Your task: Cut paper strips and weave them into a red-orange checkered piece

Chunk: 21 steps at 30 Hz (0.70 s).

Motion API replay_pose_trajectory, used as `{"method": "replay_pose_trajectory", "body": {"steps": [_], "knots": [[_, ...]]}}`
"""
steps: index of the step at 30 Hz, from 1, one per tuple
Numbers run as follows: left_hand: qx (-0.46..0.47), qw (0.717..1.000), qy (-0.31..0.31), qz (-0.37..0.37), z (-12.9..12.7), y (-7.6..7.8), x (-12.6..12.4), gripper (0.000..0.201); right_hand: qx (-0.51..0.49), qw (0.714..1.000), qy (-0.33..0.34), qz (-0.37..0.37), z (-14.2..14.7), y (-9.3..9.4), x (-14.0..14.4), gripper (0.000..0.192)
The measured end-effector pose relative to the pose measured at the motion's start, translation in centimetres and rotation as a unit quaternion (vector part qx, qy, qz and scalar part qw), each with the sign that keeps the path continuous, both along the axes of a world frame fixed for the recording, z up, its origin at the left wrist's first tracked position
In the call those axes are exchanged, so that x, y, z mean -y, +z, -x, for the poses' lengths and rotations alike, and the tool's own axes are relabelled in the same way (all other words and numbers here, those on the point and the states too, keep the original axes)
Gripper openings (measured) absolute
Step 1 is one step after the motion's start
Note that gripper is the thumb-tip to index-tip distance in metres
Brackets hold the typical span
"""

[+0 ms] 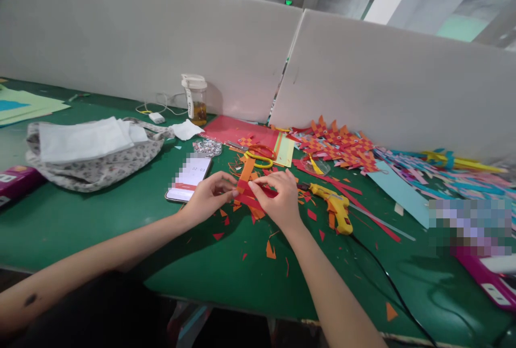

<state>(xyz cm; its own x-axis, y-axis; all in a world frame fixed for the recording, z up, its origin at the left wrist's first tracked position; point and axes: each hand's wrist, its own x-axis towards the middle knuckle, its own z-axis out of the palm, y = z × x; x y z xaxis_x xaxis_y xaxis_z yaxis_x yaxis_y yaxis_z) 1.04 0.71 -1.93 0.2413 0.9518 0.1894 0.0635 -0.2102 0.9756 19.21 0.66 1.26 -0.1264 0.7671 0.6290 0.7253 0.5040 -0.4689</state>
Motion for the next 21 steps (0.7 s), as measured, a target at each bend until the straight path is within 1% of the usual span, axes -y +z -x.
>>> {"method": "replay_pose_trajectory", "body": {"steps": [2,5,8,10,15,21], "knots": [[-0.009,1.000,-0.007,-0.002,-0.02,0.11,0.13,0.018,-0.024,0.999,0.004,0.045,-0.23,0.28,-0.07,0.021],[-0.020,0.999,-0.025,-0.002,-0.09,0.46,0.44,0.016,-0.050,0.988,0.015,0.142,-0.55,0.70,-0.24,0.029],[-0.025,0.999,-0.038,-0.001,-0.14,0.70,0.68,0.017,-0.062,0.973,0.053,0.217,-0.68,0.95,-0.33,0.029],[-0.029,0.999,-0.039,-0.002,-0.15,0.67,0.74,0.019,-0.076,0.969,0.063,0.228,-0.68,0.97,-0.33,0.028],[-0.022,0.999,-0.041,-0.005,-0.23,0.37,0.71,0.024,-0.085,0.971,0.043,0.221,-0.49,0.75,-0.14,0.028],[-0.019,0.998,-0.044,0.042,-0.22,0.53,0.66,0.029,-0.096,0.972,0.026,0.213,-0.23,0.63,0.02,0.028]]}}
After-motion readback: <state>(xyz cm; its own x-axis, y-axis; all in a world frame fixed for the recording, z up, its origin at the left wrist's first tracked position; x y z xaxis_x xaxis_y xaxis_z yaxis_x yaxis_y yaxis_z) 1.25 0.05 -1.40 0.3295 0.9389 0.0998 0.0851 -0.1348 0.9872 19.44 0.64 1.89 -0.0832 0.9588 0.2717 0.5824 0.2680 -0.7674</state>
